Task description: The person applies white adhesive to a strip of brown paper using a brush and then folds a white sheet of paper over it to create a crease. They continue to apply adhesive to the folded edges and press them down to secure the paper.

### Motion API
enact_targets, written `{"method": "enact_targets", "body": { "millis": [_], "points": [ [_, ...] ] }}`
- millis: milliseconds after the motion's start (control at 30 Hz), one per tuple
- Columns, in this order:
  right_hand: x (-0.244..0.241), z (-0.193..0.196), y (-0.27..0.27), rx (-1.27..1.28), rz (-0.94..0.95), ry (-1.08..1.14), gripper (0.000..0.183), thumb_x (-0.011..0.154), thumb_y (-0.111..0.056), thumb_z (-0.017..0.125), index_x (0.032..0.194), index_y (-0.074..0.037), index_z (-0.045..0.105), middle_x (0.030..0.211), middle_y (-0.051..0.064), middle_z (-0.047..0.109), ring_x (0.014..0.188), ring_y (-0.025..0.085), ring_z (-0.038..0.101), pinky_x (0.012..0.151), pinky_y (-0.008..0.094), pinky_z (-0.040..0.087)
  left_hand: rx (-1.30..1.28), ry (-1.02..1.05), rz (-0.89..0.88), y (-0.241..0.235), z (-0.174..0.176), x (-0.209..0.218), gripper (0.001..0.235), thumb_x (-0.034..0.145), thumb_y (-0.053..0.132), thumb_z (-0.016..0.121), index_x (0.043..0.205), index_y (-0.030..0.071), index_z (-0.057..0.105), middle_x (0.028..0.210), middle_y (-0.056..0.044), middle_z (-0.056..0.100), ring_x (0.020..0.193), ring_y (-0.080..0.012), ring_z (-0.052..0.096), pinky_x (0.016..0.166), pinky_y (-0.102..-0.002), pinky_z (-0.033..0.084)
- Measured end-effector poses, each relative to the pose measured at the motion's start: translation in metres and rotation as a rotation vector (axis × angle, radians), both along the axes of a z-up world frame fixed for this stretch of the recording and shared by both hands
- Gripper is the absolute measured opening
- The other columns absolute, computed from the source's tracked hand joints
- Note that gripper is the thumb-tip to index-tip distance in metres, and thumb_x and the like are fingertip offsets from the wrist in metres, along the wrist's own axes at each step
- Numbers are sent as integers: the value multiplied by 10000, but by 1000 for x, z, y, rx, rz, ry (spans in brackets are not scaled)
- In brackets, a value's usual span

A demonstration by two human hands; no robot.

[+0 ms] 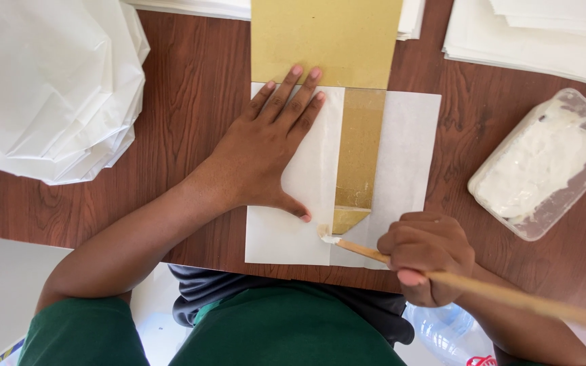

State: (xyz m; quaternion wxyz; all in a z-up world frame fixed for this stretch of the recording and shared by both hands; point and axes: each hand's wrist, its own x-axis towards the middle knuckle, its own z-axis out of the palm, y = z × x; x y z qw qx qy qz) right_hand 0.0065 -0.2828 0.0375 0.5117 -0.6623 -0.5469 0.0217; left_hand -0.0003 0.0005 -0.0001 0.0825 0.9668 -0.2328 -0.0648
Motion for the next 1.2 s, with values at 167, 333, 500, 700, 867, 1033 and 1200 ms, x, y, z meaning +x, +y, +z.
{"method": "enact_targets", "body": {
  "millis": [167,333,500,700,867,1033,1200],
  "points": [
    [-3,-34,-5,109,-80,286,287,1096,-227,386,922,-36,513,563,25,461,402,163,479,385,281,516,-8,27,4,1,0,0,1727,495,1079,756,1641,-21,78,1715,-211,-21,1579,-376,-61,1286,-510,27],
    [3,-14,6,105,-414,288,299,1129,-224,346,916,-52,466,620,49,431,401,108,379,361,221,333,-16,32,0,2,0,0,1723,505,1089,736,1643,-19,68,1714,-211,-35,1578,-378,-72,1285,-520,27],
    [5,-9,2,15,-634,213,351,1134,-272,328,926,-17,450,561,120,458,418,167,424,403,251,307,-39,34,3,1,-2,0,1721,493,1098,709,1638,-23,82,1714,-212,-22,1579,-377,-67,1285,-518,8],
    [6,-28,-6,254,-448,-315,640,1087,-414,320,508,-142,345,472,41,466,334,167,390,344,332,263,-27,9,7,1,-3,-1,1734,461,1084,744,1636,-21,107,1715,-217,21,1579,-381,-41,1283,-519,35],
    [2,6,-1,109,15,-268,362,1103,-300,341,829,-89,447,655,77,538,456,170,459,428,276,316,-23,14,2,1,-3,0,1735,476,1104,716,1639,-22,91,1715,-217,6,1581,-381,-46,1287,-515,30],
    [4,-1,-18,90,5,-122,507,1116,-344,273,685,-108,399,635,64,552,462,190,525,435,299,381,-4,-7,5,1,-2,-1,1730,460,1102,712,1639,-18,122,1715,-216,30,1582,-379,-25,1287,-504,44],
    [2,11,-9,-36,-67,-362,513,1088,-357,293,640,-145,423,657,36,570,496,162,548,438,272,393,-6,-5,6,1,-1,-1,1739,460,1111,707,1637,-24,117,1716,-216,35,1582,-382,-24,1287,-512,46]
  ]
}}
